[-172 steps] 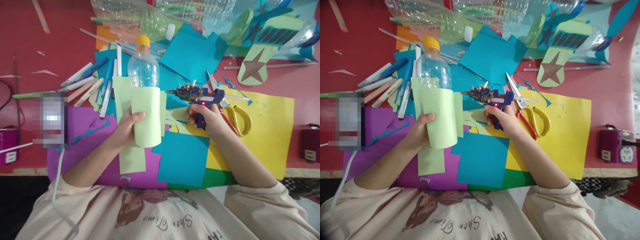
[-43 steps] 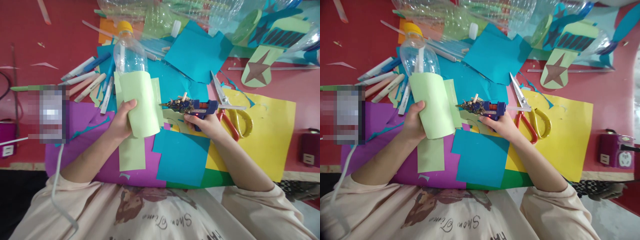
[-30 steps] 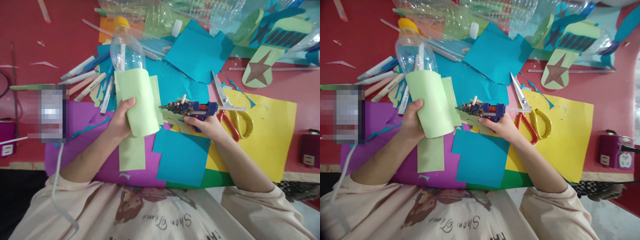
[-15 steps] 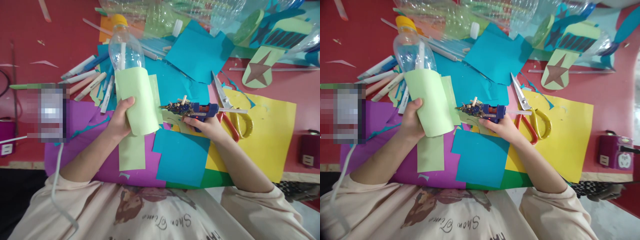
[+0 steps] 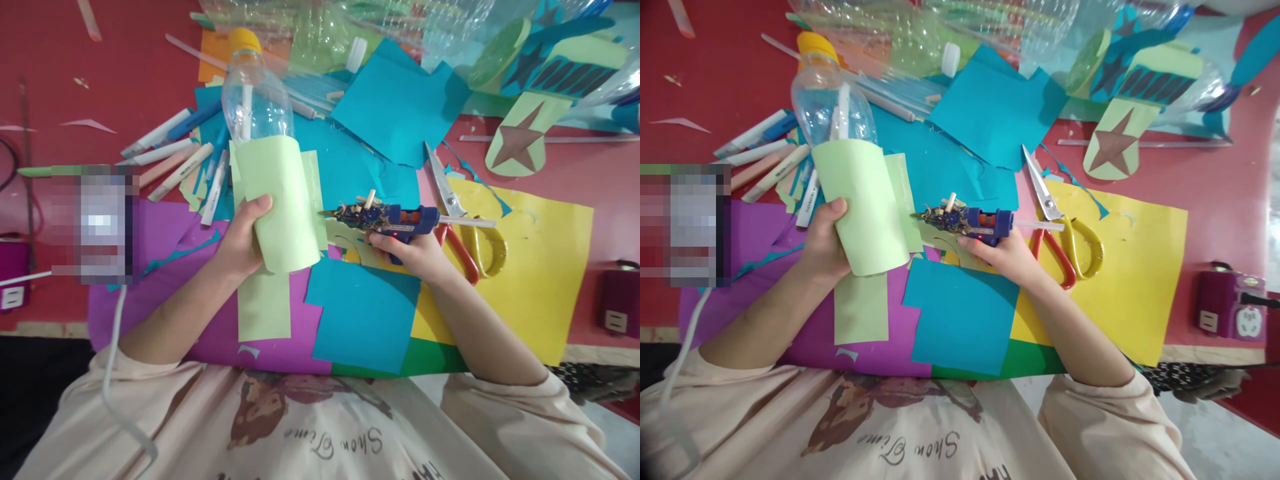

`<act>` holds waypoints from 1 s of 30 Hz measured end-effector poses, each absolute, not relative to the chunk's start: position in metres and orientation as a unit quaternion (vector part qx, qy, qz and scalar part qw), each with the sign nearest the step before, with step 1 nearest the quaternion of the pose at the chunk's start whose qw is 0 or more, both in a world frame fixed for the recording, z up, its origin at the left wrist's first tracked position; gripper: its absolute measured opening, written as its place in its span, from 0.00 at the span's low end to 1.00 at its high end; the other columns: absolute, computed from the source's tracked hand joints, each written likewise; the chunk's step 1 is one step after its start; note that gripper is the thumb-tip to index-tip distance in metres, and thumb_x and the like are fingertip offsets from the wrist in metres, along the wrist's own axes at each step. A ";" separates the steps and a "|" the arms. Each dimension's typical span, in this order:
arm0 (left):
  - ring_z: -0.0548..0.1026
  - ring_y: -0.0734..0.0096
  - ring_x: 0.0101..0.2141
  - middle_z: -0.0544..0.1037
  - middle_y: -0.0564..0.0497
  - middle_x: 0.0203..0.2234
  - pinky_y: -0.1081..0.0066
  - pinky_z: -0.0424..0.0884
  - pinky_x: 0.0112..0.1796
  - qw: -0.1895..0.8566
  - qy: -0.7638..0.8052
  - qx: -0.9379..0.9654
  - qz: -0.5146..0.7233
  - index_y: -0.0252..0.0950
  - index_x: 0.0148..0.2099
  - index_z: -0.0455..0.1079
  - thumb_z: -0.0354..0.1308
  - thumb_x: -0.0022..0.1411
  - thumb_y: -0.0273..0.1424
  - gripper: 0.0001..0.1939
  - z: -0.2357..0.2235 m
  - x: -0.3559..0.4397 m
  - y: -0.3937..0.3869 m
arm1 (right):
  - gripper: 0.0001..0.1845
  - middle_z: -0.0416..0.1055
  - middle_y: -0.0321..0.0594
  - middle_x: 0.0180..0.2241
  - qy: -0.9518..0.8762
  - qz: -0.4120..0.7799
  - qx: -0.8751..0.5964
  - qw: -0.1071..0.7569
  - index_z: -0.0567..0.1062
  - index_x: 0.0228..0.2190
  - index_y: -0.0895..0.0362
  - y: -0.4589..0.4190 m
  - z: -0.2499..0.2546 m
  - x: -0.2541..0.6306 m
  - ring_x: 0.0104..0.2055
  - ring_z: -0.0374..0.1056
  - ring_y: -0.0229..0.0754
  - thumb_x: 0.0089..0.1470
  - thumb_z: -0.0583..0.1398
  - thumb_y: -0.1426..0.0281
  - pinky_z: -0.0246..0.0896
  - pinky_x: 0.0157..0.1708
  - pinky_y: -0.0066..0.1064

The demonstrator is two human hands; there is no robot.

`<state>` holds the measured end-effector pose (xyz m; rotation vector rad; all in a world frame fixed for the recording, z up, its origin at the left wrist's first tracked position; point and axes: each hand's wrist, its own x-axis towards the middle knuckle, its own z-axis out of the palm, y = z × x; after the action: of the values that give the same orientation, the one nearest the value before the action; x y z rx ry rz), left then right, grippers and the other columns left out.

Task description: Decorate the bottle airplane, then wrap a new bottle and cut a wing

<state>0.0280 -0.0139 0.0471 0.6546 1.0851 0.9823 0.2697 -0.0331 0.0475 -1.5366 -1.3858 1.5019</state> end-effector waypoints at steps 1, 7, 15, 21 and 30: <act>0.77 0.52 0.43 0.79 0.47 0.40 0.68 0.74 0.33 0.696 0.486 0.293 0.440 0.41 0.54 0.67 0.60 0.51 0.45 0.29 0.047 0.028 -0.014 | 0.16 0.64 0.31 0.14 -0.519 0.561 -0.577 0.288 0.70 0.21 0.56 -0.033 0.048 0.270 0.15 0.58 0.32 0.41 0.66 0.57 0.55 0.15 0.27; 0.78 0.55 0.41 0.79 0.48 0.37 0.69 0.74 0.32 0.692 0.497 0.287 0.439 0.39 0.51 0.68 0.59 0.50 0.44 0.27 0.049 0.027 -0.012 | 0.16 0.64 0.32 0.14 -0.518 0.555 -0.584 0.286 0.70 0.21 0.56 -0.033 0.048 0.270 0.15 0.58 0.32 0.41 0.66 0.57 0.55 0.15 0.27; 0.77 0.55 0.42 0.79 0.48 0.36 0.67 0.74 0.34 0.684 0.509 0.288 0.436 0.37 0.48 0.69 0.55 0.54 0.43 0.22 0.052 0.029 -0.011 | 0.15 0.64 0.31 0.14 -0.538 0.550 -0.573 0.282 0.70 0.21 0.55 -0.034 0.046 0.270 0.15 0.57 0.32 0.43 0.65 0.57 0.54 0.15 0.26; 0.78 0.56 0.41 0.79 0.50 0.34 0.67 0.73 0.33 0.691 0.488 0.282 0.452 0.40 0.47 0.69 0.59 0.51 0.43 0.22 0.051 0.027 -0.010 | 0.14 0.64 0.31 0.15 -0.560 0.527 -0.570 0.290 0.70 0.19 0.55 -0.032 0.048 0.269 0.17 0.56 0.32 0.42 0.65 0.58 0.53 0.17 0.27; 0.78 0.68 0.32 0.79 0.55 0.31 0.71 0.74 0.30 0.716 0.443 0.256 0.475 0.41 0.38 0.73 0.64 0.49 0.42 0.15 0.049 0.024 -0.008 | 0.16 0.62 0.31 0.15 -0.572 0.523 -0.565 0.284 0.69 0.19 0.55 -0.032 0.050 0.268 0.17 0.56 0.32 0.42 0.65 0.57 0.53 0.18 0.27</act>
<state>0.0235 -0.0079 0.0493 0.5662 0.9817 1.0512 0.2682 -0.0321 0.0502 -1.5114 -1.5303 1.3991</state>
